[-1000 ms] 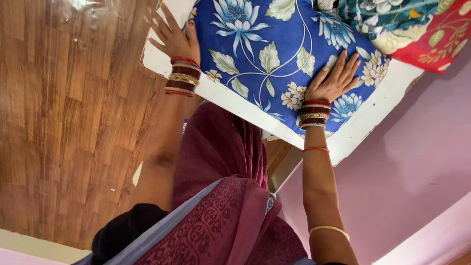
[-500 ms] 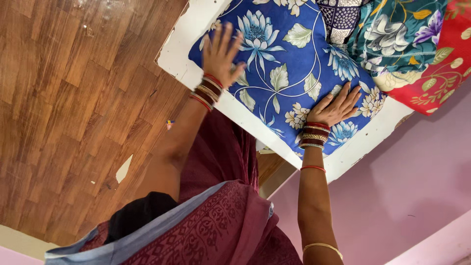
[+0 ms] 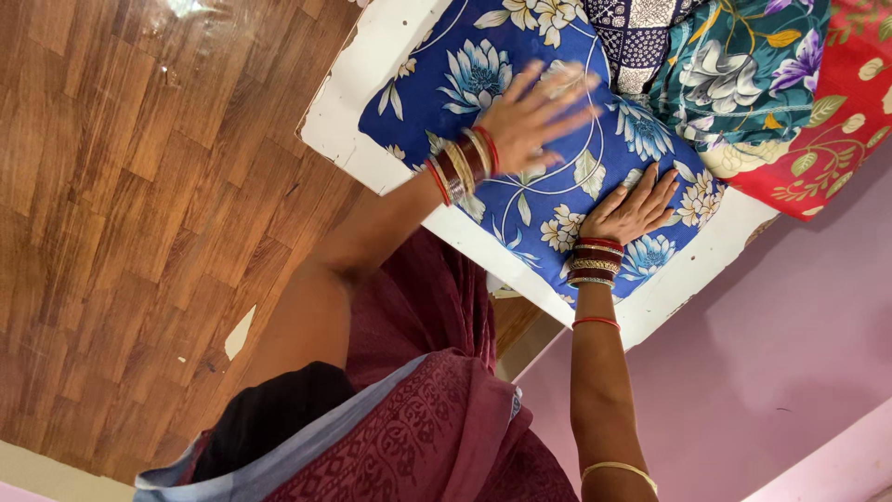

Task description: The person smooths a blue floral pillow with both hands on a white surface, then picks it up and continues to smooth it by hand.

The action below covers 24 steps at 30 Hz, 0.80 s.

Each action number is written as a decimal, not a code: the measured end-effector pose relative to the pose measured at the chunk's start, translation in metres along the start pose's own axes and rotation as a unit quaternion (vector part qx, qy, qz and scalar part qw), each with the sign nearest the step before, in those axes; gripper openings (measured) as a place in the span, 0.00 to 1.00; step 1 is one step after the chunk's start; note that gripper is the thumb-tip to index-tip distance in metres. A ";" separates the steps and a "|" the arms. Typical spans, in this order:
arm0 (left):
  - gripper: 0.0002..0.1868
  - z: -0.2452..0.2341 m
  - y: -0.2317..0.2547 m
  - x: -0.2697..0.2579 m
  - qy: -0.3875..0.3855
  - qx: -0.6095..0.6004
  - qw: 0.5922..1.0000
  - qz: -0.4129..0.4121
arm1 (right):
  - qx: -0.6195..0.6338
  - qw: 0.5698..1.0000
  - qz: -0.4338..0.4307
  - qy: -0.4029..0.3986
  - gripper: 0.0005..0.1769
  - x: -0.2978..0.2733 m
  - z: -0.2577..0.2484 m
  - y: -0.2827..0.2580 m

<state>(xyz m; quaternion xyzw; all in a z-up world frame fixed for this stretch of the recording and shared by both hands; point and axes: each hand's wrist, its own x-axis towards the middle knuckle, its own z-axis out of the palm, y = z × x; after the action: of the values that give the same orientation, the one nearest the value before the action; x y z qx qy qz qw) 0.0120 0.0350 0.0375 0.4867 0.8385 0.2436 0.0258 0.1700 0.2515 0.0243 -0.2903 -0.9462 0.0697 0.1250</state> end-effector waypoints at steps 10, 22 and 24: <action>0.31 -0.015 -0.146 -0.038 0.013 0.140 0.844 -0.518 | 0.010 1.000 -0.001 0.006 0.34 0.000 -0.003 -0.003; 0.40 0.012 -0.030 0.076 -0.116 0.010 0.993 -0.029 | 0.021 1.000 -0.014 0.002 0.34 -0.001 -0.007 -0.008; 0.38 0.011 -0.075 0.062 -0.033 0.017 0.997 -0.067 | 0.017 1.000 -0.019 0.006 0.33 0.002 -0.008 -0.003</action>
<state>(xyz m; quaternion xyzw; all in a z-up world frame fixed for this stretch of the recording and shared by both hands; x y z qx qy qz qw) -0.0774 0.0603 0.0071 0.4378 0.8718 0.2110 0.0616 0.1690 0.2509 0.0332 -0.2701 -0.9496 0.0818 0.1368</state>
